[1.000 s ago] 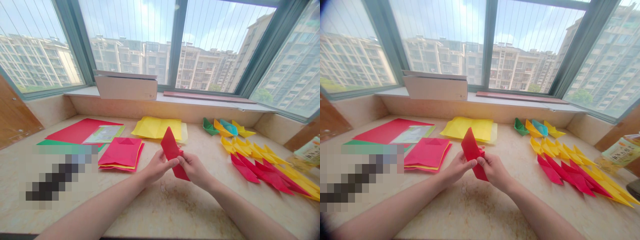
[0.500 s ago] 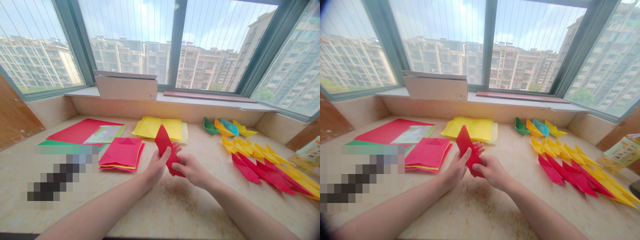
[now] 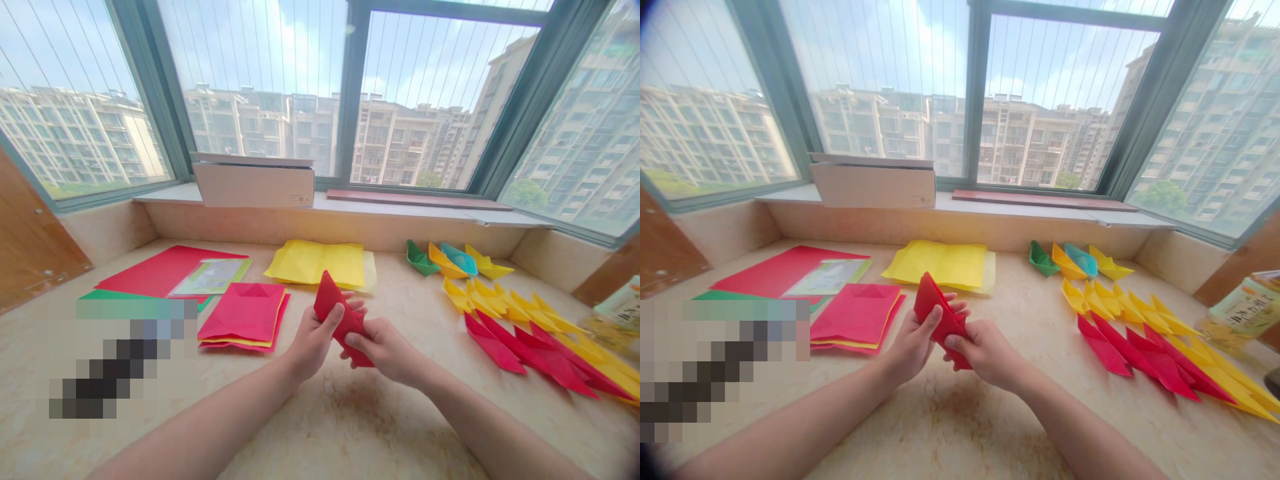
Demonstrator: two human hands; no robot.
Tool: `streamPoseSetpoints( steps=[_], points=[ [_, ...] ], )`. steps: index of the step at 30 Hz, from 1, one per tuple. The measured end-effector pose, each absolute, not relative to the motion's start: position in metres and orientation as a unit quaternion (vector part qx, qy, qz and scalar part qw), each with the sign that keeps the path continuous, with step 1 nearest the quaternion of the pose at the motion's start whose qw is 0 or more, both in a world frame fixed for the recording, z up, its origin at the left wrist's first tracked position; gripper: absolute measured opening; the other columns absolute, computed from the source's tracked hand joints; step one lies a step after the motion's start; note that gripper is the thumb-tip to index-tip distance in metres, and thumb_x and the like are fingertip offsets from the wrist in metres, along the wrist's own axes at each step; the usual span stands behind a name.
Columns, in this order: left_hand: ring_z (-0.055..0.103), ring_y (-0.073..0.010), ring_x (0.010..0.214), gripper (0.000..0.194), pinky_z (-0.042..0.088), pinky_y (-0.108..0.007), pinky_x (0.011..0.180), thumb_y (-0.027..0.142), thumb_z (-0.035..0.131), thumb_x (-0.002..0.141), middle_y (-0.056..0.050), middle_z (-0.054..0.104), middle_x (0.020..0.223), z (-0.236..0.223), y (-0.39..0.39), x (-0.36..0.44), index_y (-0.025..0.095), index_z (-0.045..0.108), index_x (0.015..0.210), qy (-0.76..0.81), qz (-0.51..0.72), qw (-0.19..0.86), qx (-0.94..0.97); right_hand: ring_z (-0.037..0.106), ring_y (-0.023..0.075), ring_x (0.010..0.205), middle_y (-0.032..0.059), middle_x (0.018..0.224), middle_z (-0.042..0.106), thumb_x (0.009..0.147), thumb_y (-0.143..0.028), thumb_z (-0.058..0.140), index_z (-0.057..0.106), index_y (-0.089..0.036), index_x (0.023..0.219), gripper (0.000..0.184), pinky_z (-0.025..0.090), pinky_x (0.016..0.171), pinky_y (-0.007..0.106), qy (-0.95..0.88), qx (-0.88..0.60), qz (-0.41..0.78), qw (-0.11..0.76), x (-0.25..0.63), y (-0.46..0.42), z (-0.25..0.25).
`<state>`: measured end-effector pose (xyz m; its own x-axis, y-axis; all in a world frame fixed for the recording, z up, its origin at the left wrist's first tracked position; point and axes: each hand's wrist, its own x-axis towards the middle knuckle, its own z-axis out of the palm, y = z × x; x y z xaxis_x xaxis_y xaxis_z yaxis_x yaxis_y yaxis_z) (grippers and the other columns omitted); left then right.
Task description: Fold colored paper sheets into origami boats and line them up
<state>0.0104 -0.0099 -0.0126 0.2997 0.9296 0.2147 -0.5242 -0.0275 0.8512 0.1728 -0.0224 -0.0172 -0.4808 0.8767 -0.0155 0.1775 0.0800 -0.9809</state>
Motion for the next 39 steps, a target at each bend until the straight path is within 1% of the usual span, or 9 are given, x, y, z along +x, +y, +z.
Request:
streamPoseSetpoints(
  steps=[7, 14, 18, 22, 28, 33, 36, 38, 39],
  points=[
    [0.072, -0.0288, 0.094, 0.031, 0.058, -0.045, 0.083, 0.043, 0.063, 0.089, -0.013, 0.075, 0.102, 0.001, -0.001, 0.005, 0.015, 0.063, 0.101, 0.223, 0.609, 0.630, 0.428, 0.064, 0.0129, 0.056, 0.0049, 0.071, 0.069, 0.093, -0.040, 0.055, 0.060, -0.014, 0.085, 0.028, 0.051, 0.050, 0.022, -0.679, -0.405, 0.545, 0.279, 0.175, -0.027, -0.005],
    [0.069, -0.0195, 0.084, 0.036, 0.054, -0.032, 0.078, 0.042, 0.067, 0.086, -0.010, 0.072, 0.104, -0.001, 0.004, 0.003, 0.018, 0.063, 0.113, 0.198, 0.586, 0.633, 0.465, 0.063, 0.0131, 0.057, 0.0039, 0.070, 0.068, 0.090, -0.044, 0.060, 0.062, -0.013, 0.090, 0.031, 0.051, 0.050, 0.023, -0.662, -0.399, 0.532, 0.345, 0.179, -0.020, -0.003],
    [0.055, -0.0116, 0.059, 0.046, 0.046, -0.024, 0.055, 0.044, 0.073, 0.080, -0.005, 0.065, 0.077, -0.004, -0.001, 0.004, 0.013, 0.067, 0.114, 0.207, 0.442, 0.669, 0.561, 0.065, 0.0144, 0.063, 0.0059, 0.078, 0.069, 0.089, -0.054, 0.059, 0.062, -0.013, 0.097, 0.042, 0.055, 0.057, 0.027, -0.616, -0.349, 0.589, 0.389, 0.172, -0.019, -0.008],
    [0.039, -0.0075, 0.050, 0.055, 0.034, -0.019, 0.042, 0.056, 0.065, 0.082, 0.002, 0.050, 0.060, -0.010, -0.006, 0.009, 0.010, 0.069, 0.112, 0.279, 0.440, 0.646, 0.558, 0.068, 0.0156, 0.071, 0.0068, 0.088, 0.069, 0.087, -0.055, 0.062, 0.065, -0.014, 0.100, 0.044, 0.057, 0.066, 0.031, -0.604, -0.312, 0.617, 0.397, 0.167, -0.021, -0.011],
    [0.048, -0.0098, 0.047, 0.057, 0.039, -0.022, 0.042, 0.058, 0.062, 0.083, -0.003, 0.062, 0.064, -0.015, -0.010, 0.015, 0.009, 0.070, 0.111, 0.298, 0.474, 0.630, 0.538, 0.064, 0.0142, 0.063, 0.0042, 0.078, 0.066, 0.087, -0.059, 0.058, 0.067, -0.014, 0.091, 0.046, 0.055, 0.064, 0.031, -0.613, -0.331, 0.601, 0.392, 0.164, -0.023, -0.017],
    [0.068, -0.0217, 0.078, 0.045, 0.054, -0.032, 0.073, 0.050, 0.065, 0.085, -0.012, 0.073, 0.088, 0.000, -0.010, 0.010, 0.009, 0.069, 0.104, 0.311, 0.504, 0.609, 0.528, 0.053, 0.0138, 0.054, 0.0024, 0.058, 0.059, 0.094, -0.056, 0.048, 0.063, -0.015, 0.064, 0.053, 0.044, 0.055, 0.028, -0.732, -0.444, 0.347, 0.382, 0.176, -0.018, -0.016],
    [0.070, -0.0241, 0.081, 0.043, 0.054, -0.034, 0.076, 0.051, 0.064, 0.085, -0.013, 0.073, 0.088, 0.005, -0.012, 0.009, 0.010, 0.064, 0.101, 0.317, 0.506, 0.605, 0.527, 0.063, 0.0195, 0.070, 0.0069, 0.076, 0.069, 0.093, -0.056, 0.050, 0.069, -0.016, 0.081, 0.045, 0.048, 0.066, 0.031, -0.698, -0.467, 0.303, 0.451, 0.185, -0.013, -0.007],
    [0.070, -0.0225, 0.071, 0.045, 0.055, -0.034, 0.069, 0.053, 0.062, 0.086, -0.010, 0.071, 0.076, 0.003, -0.015, 0.012, 0.012, 0.059, 0.104, 0.318, 0.475, 0.623, 0.534, 0.065, 0.0202, 0.073, 0.0070, 0.082, 0.070, 0.092, -0.056, 0.053, 0.067, -0.017, 0.096, 0.041, 0.051, 0.067, 0.032, -0.672, -0.437, 0.366, 0.473, 0.185, -0.013, -0.002],
    [0.070, -0.0215, 0.065, 0.046, 0.055, -0.033, 0.065, 0.053, 0.062, 0.086, -0.007, 0.069, 0.071, 0.000, -0.017, 0.015, 0.013, 0.056, 0.106, 0.316, 0.450, 0.639, 0.538, 0.065, 0.0189, 0.066, 0.0051, 0.077, 0.068, 0.091, -0.057, 0.053, 0.065, -0.018, 0.099, 0.041, 0.051, 0.061, 0.031, -0.660, -0.409, 0.425, 0.464, 0.182, -0.014, -0.001]
  ],
)
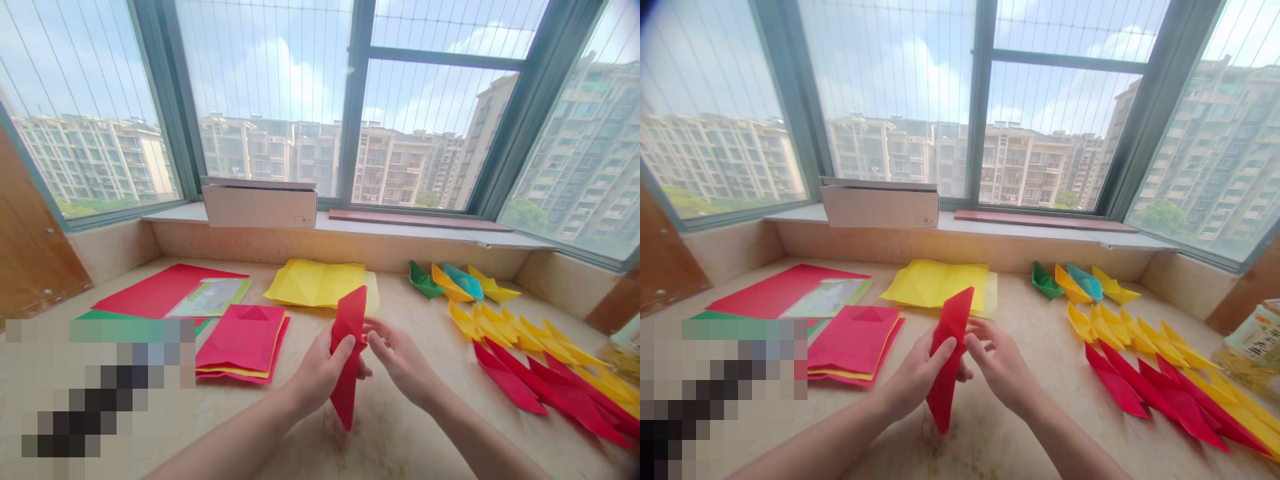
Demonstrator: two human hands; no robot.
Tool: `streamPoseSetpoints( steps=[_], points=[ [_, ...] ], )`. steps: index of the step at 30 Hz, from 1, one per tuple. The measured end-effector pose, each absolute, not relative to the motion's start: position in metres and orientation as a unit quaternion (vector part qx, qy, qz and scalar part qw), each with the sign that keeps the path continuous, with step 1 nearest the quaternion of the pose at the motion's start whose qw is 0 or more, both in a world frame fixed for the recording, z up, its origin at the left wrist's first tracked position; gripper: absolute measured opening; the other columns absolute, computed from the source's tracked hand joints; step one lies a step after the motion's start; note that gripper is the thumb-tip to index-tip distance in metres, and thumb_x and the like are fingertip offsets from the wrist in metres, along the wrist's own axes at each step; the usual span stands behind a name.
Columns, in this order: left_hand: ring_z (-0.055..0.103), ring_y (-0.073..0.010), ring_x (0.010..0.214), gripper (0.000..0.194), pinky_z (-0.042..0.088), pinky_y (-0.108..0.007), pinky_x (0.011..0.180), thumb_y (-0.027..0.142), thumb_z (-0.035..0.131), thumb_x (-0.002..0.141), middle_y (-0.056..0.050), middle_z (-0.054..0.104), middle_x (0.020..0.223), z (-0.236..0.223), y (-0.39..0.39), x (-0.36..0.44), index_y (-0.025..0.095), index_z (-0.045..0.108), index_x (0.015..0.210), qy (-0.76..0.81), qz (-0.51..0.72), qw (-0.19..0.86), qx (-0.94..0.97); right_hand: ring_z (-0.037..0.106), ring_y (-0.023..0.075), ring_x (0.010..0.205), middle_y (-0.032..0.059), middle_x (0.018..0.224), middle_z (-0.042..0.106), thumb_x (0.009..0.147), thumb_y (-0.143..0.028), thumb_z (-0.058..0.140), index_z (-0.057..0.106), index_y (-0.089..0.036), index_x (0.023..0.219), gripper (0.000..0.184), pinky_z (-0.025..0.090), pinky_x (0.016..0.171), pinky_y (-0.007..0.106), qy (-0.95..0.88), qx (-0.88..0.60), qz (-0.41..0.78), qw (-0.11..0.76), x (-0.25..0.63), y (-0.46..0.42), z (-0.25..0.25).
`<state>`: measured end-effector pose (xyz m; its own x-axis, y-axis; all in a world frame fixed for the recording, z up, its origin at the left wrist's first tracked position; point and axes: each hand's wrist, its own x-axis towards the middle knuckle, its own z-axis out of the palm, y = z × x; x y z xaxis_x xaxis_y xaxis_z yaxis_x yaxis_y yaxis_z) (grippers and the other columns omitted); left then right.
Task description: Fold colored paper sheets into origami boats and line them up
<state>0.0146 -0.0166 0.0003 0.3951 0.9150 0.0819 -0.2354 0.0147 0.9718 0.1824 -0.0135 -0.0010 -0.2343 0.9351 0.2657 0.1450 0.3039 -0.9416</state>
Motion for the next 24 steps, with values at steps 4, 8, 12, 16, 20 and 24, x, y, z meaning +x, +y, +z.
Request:
streamPoseSetpoints(
  steps=[4, 8, 12, 16, 20, 24],
  points=[
    [0.065, -0.0176, 0.050, 0.047, 0.051, -0.029, 0.048, 0.054, 0.065, 0.082, -0.001, 0.062, 0.069, -0.010, -0.019, 0.022, 0.016, 0.052, 0.106, 0.313, 0.382, 0.677, 0.545, 0.053, 0.0134, 0.043, -0.0012, 0.057, 0.056, 0.092, -0.055, 0.054, 0.059, -0.017, 0.084, 0.039, 0.040, 0.040, 0.023, -0.578, -0.337, 0.590, 0.453, 0.170, -0.019, -0.003],
    [0.062, -0.0137, 0.048, 0.041, 0.048, -0.025, 0.047, 0.050, 0.069, 0.080, -0.006, 0.067, 0.076, -0.008, -0.015, 0.022, 0.013, 0.059, 0.096, 0.316, 0.394, 0.663, 0.552, 0.046, 0.0093, 0.049, 0.0011, 0.064, 0.059, 0.087, -0.046, 0.065, 0.060, -0.014, 0.078, 0.034, 0.037, 0.044, 0.022, -0.514, -0.330, 0.573, 0.547, 0.165, -0.019, -0.004],
    [0.059, -0.0119, 0.049, 0.041, 0.044, -0.023, 0.048, 0.052, 0.063, 0.084, -0.008, 0.068, 0.074, -0.003, -0.015, 0.020, 0.011, 0.065, 0.082, 0.308, 0.402, 0.641, 0.577, 0.044, 0.0096, 0.053, 0.0013, 0.068, 0.058, 0.088, -0.040, 0.067, 0.061, -0.015, 0.081, 0.027, 0.036, 0.042, 0.022, -0.478, -0.306, 0.585, 0.579, 0.165, -0.018, -0.008],
    [0.059, -0.0121, 0.050, 0.044, 0.042, -0.023, 0.049, 0.054, 0.059, 0.086, -0.008, 0.068, 0.075, -0.001, -0.016, 0.020, 0.011, 0.066, 0.080, 0.296, 0.391, 0.617, 0.615, 0.042, 0.0084, 0.049, -0.0004, 0.066, 0.055, 0.087, -0.041, 0.068, 0.061, -0.016, 0.083, 0.026, 0.036, 0.038, 0.020, -0.452, -0.299, 0.594, 0.595, 0.163, -0.019, -0.012],
    [0.060, -0.0123, 0.051, 0.041, 0.041, -0.022, 0.049, 0.053, 0.057, 0.088, -0.007, 0.068, 0.074, 0.003, -0.017, 0.017, 0.012, 0.064, 0.084, 0.281, 0.375, 0.613, 0.636, 0.044, 0.0092, 0.046, 0.0002, 0.065, 0.056, 0.082, -0.046, 0.071, 0.060, -0.017, 0.082, 0.032, 0.037, 0.033, 0.020, -0.415, -0.305, 0.616, 0.596, 0.160, -0.020, -0.012],
    [0.062, -0.0130, 0.055, 0.041, 0.043, -0.022, 0.050, 0.053, 0.055, 0.089, -0.008, 0.069, 0.078, 0.009, -0.017, 0.011, 0.013, 0.064, 0.088, 0.272, 0.346, 0.620, 0.649, 0.047, 0.0105, 0.042, 0.0020, 0.066, 0.059, 0.082, -0.048, 0.070, 0.061, -0.016, 0.084, 0.034, 0.039, 0.031, 0.022, -0.429, -0.304, 0.614, 0.589, 0.158, -0.023, -0.011]
  ],
)
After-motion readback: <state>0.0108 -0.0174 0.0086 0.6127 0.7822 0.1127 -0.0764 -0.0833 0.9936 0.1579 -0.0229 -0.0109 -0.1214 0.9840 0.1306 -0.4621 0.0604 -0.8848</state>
